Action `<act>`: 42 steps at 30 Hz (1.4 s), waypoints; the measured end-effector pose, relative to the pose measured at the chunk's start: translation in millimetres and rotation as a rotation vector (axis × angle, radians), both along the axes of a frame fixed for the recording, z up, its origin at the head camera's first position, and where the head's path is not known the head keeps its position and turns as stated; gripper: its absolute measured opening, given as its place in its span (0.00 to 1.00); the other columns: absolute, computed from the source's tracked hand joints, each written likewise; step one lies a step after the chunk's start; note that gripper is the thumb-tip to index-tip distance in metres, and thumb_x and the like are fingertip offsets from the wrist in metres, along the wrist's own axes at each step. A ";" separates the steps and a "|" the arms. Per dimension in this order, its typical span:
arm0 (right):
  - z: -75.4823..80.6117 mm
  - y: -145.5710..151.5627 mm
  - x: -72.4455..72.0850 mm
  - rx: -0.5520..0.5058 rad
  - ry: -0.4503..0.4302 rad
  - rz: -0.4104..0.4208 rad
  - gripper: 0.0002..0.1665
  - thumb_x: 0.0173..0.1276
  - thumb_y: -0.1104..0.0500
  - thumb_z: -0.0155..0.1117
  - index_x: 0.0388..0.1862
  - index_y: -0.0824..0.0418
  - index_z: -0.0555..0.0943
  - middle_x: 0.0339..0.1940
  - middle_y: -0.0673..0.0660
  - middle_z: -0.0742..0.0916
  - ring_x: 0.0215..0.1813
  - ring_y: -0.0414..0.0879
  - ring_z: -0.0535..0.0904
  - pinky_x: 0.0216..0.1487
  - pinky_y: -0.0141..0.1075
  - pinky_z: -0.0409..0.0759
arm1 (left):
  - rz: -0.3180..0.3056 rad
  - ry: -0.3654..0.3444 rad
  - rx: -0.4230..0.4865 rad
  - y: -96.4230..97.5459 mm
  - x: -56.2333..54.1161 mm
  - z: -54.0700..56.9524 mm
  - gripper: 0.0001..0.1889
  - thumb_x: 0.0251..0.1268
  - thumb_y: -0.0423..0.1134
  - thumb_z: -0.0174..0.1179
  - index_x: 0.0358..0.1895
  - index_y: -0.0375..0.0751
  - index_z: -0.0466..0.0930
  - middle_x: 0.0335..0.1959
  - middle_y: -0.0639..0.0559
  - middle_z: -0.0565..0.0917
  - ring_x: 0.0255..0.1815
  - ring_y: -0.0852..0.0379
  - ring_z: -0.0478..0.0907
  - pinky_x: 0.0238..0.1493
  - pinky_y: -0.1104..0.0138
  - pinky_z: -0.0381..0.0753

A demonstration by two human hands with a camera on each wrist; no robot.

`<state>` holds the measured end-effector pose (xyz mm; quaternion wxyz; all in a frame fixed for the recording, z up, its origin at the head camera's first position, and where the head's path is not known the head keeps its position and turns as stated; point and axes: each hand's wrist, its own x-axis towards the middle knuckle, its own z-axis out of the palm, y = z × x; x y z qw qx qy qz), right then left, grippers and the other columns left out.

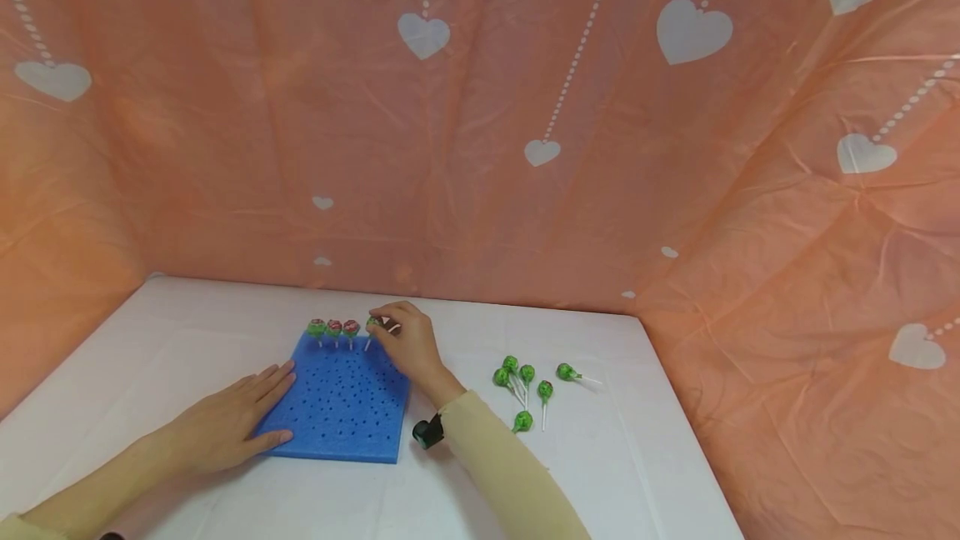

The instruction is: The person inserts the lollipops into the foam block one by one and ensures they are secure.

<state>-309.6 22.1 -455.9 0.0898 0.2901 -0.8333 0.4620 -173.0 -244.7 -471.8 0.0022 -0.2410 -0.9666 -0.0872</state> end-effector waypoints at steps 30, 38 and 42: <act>-0.8 -7.5 1.4 0.036 -0.038 0.001 0.14 0.75 0.62 0.68 0.56 0.64 0.86 0.51 0.58 0.88 0.48 0.46 0.87 0.47 0.27 0.85 | 0.000 0.023 -0.012 1.2 0.1 1.4 0.45 0.75 0.65 0.55 0.74 0.24 0.68 0.78 0.28 0.64 0.77 0.29 0.63 0.75 0.41 0.66; -1.8 -8.7 1.3 0.051 -0.042 0.007 0.13 0.75 0.61 0.68 0.54 0.64 0.87 0.50 0.58 0.88 0.45 0.46 0.87 0.46 0.28 0.86 | -0.004 0.026 -0.011 0.0 -1.0 0.6 0.45 0.76 0.65 0.54 0.74 0.24 0.67 0.78 0.28 0.63 0.77 0.29 0.63 0.75 0.40 0.66; -1.8 -9.8 1.3 0.065 -0.072 0.006 0.12 0.76 0.60 0.68 0.54 0.62 0.87 0.51 0.57 0.88 0.46 0.45 0.87 0.46 0.28 0.85 | -0.008 0.030 -0.009 -0.4 -0.7 0.4 0.45 0.75 0.65 0.54 0.74 0.24 0.67 0.78 0.28 0.63 0.77 0.29 0.63 0.75 0.40 0.66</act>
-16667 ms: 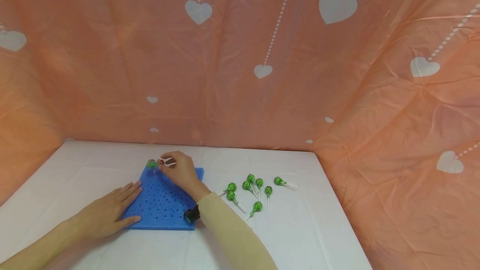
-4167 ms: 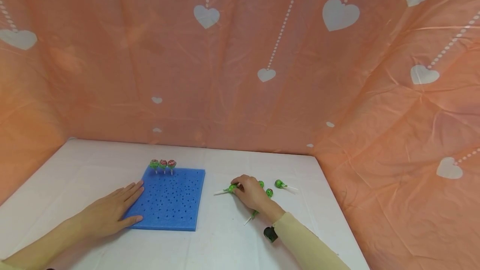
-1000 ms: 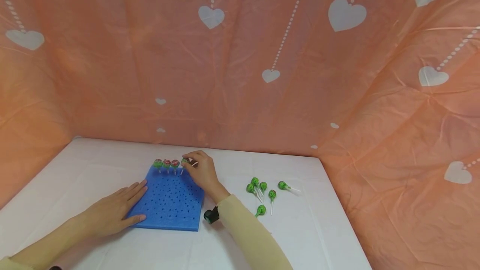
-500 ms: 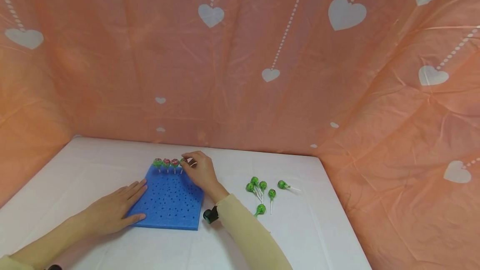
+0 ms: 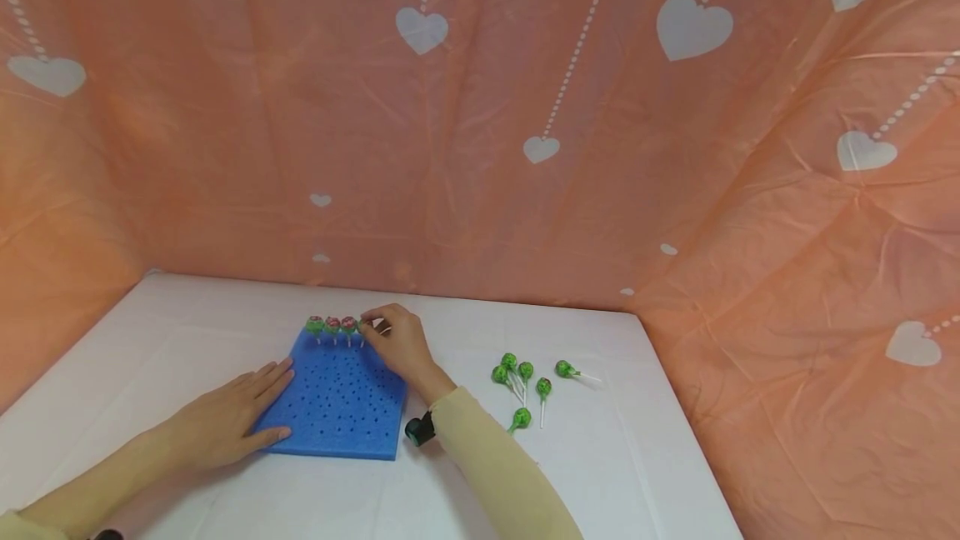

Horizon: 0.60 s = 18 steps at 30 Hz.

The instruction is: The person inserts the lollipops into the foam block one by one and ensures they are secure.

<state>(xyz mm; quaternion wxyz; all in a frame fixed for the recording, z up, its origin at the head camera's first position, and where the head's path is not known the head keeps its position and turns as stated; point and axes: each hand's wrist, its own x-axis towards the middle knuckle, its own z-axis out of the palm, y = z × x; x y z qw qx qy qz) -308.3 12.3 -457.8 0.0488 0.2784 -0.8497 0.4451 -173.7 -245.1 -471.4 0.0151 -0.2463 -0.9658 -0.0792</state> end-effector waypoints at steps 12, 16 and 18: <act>0.2 -0.3 1.1 0.030 -0.017 -0.014 0.12 0.76 0.58 0.68 0.55 0.60 0.88 0.51 0.56 0.87 0.46 0.41 0.87 0.46 0.26 0.85 | 0.006 0.006 0.010 0.0 0.8 -0.2 0.45 0.75 0.65 0.55 0.74 0.24 0.68 0.78 0.29 0.63 0.77 0.29 0.63 0.75 0.40 0.66; 1.6 0.2 2.6 0.029 -0.004 -0.008 0.12 0.76 0.58 0.67 0.54 0.59 0.88 0.52 0.56 0.87 0.46 0.42 0.87 0.47 0.27 0.85 | 0.006 0.001 0.013 -0.1 1.0 -0.4 0.45 0.75 0.66 0.55 0.74 0.24 0.67 0.78 0.28 0.63 0.77 0.29 0.63 0.75 0.40 0.66; 2.1 0.4 3.5 0.029 0.005 -0.002 0.13 0.76 0.59 0.67 0.55 0.61 0.87 0.52 0.57 0.88 0.47 0.43 0.87 0.47 0.27 0.85 | 0.007 -0.005 0.013 0.1 1.1 -0.6 0.45 0.75 0.66 0.55 0.74 0.24 0.67 0.78 0.28 0.63 0.77 0.29 0.62 0.75 0.40 0.66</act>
